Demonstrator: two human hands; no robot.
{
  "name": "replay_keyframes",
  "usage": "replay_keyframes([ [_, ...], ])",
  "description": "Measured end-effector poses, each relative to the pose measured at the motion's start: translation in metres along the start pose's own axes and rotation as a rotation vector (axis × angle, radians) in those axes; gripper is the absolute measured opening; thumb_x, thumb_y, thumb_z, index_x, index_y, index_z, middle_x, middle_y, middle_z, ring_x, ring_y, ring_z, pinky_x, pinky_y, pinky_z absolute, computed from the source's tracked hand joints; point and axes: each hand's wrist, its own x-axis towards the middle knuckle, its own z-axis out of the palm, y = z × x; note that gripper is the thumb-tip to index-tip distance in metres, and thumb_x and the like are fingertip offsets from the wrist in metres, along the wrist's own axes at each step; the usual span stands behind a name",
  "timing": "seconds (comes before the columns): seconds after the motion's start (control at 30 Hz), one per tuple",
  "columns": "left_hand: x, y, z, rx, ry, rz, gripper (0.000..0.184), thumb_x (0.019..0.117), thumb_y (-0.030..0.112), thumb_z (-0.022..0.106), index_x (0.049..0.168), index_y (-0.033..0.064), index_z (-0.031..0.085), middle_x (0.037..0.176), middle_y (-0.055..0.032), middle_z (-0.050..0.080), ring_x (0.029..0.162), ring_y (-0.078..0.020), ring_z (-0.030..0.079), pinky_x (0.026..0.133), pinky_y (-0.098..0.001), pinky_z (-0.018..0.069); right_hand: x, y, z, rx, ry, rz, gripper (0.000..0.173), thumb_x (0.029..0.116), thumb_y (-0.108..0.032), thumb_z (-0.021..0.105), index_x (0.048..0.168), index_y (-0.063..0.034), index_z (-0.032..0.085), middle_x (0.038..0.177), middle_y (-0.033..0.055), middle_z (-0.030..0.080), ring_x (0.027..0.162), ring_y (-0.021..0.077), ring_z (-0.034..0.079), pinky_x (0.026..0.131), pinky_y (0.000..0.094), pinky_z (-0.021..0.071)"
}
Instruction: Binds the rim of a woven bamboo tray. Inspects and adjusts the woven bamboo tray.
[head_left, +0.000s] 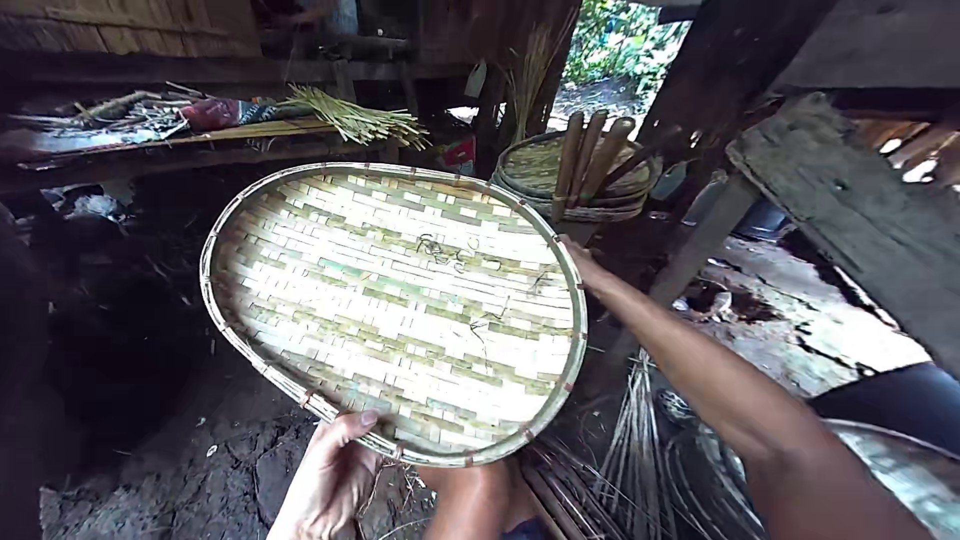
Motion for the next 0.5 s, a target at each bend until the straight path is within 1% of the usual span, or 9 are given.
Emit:
replay_keyframes([
  [0.03, 0.005, -0.002, 0.003, 0.016, -0.011, 0.003, 0.025, 0.079, -0.002, 0.064, 0.103, 0.0045, 0.062, 0.091, -0.0134, 0.076, 0.08, -0.0196, 0.077, 0.069, -0.036, 0.0651, -0.005, 0.005, -0.001, 0.101, 0.037, -0.043, 0.046, 0.1043, -0.004, 0.051, 0.149, 0.0075, 0.044, 0.141, 0.0395, 0.049, 0.134, 0.054, 0.045, 0.11, 0.0705, 0.0273],
  [0.07, 0.01, -0.005, 0.008, 0.035, -0.024, -0.001, 0.025, 0.0793, -0.002, 0.064, 0.103, 0.0047, 0.062, 0.091, -0.0126, 0.076, 0.079, -0.0188, 0.076, 0.069, -0.0352, 0.0651, -0.012, 0.009, -0.003, 0.226, 0.076, -0.052, 0.043, 0.106, -0.004, 0.046, 0.149, 0.0052, 0.045, 0.137, 0.031, 0.056, 0.129, 0.0402, 0.054, 0.111, 0.0577, 0.0358],
  [0.1, 0.016, -0.008, 0.015, 0.06, -0.041, -0.007, 0.024, 0.0804, -0.002, 0.062, 0.103, 0.0047, 0.061, 0.09, -0.0117, 0.076, 0.079, -0.0178, 0.076, 0.069, -0.0343, 0.065, -0.021, 0.014, -0.004, 0.41, 0.132, -0.045, 0.037, 0.1096, -0.01, 0.037, 0.143, -0.0018, 0.051, 0.122, 0.0138, 0.065, 0.111, 0.0168, 0.062, 0.1, 0.0358, 0.0488],
  [0.13, 0.023, -0.011, 0.024, 0.098, -0.067, -0.014, 0.022, 0.0824, -0.002, 0.058, 0.103, 0.0051, 0.061, 0.089, -0.0102, 0.076, 0.079, -0.0163, 0.076, 0.07, -0.0329, 0.0649, -0.03, 0.016, -0.009, 0.668, 0.148, -0.011, 0.04, 0.1128, -0.023, 0.024, 0.136, -0.0123, 0.054, 0.107, -0.0029, 0.068, 0.096, 0.0009, 0.066, 0.085, 0.0211, 0.0555],
  [0.2, 0.041, -0.019, 0.048, 0.173, -0.149, -0.041, 0.021, 0.0863, -0.004, 0.05, 0.101, 0.0063, 0.061, 0.088, -0.0075, 0.075, 0.08, -0.0138, 0.075, 0.074, -0.0316, 0.0643, -0.054, 0.016, -0.032, 1.103, 0.108, 0.074, 0.049, 0.1107, -0.049, 0.016, 0.124, -0.0248, 0.057, 0.097, -0.0094, 0.073, 0.086, 0.001, 0.071, 0.073, 0.0232, 0.0612],
  [0.3, 0.078, -0.037, 0.091, 0.288, -0.266, -0.049, 0.025, 0.0911, -0.006, 0.049, 0.108, 0.0089, 0.062, 0.092, -0.004, 0.074, 0.081, -0.0116, 0.072, 0.075, -0.0296, 0.0619, -0.091, 0.022, -0.079, 1.264, 0.312, 0.14, 0.048, 0.1093, -0.054, 0.021, 0.124, -0.0275, 0.059, 0.104, -0.0069, 0.073, 0.095, 0.0074, 0.071, 0.078, 0.0308, 0.0619],
  [0.37, 0.1, -0.055, 0.12, 0.31, -0.366, -0.017, 0.023, 0.0975, -0.005, 0.05, 0.118, 0.0058, 0.055, 0.097, -0.0052, 0.071, 0.085, -0.0138, 0.072, 0.079, -0.0326, 0.0615, -0.115, 0.028, -0.12, 1.15, 0.407, 0.024, 0.041, 0.1116, -0.045, 0.022, 0.129, -0.0268, 0.055, 0.113, -0.0077, 0.071, 0.105, 0.0068, 0.069, 0.088, 0.0302, 0.06],
  [0.43, 0.112, -0.076, 0.146, 0.277, -0.474, -0.028, 0.027, 0.1013, 0.0, 0.052, 0.128, 0.0023, 0.049, 0.101, -0.0087, 0.07, 0.088, -0.0165, 0.072, 0.082, -0.0353, 0.0616, -0.135, 0.018, -0.15, 0.884, 0.68, 0.029, 0.016, 0.1074, -0.015, 0.043, 0.116, -0.0223, 0.055, 0.098, -0.0116, 0.07, 0.09, 0.0002, 0.07, 0.079, 0.0214, 0.06],
  [0.5, 0.107, -0.097, 0.155, 0.374, -0.584, -0.067, 0.043, 0.1058, 0.014, 0.052, 0.145, 0.0062, 0.037, 0.117, -0.0097, 0.065, 0.101, -0.0169, 0.069, 0.09, -0.0364, 0.059, -0.151, 0.023, -0.181, 0.617, 0.823, -0.019, 0.018, 0.0976, -0.002, 0.056, 0.101, -0.0193, 0.057, 0.085, -0.0159, 0.066, 0.077, -0.0075, 0.065, 0.07, 0.0119, 0.0561],
])
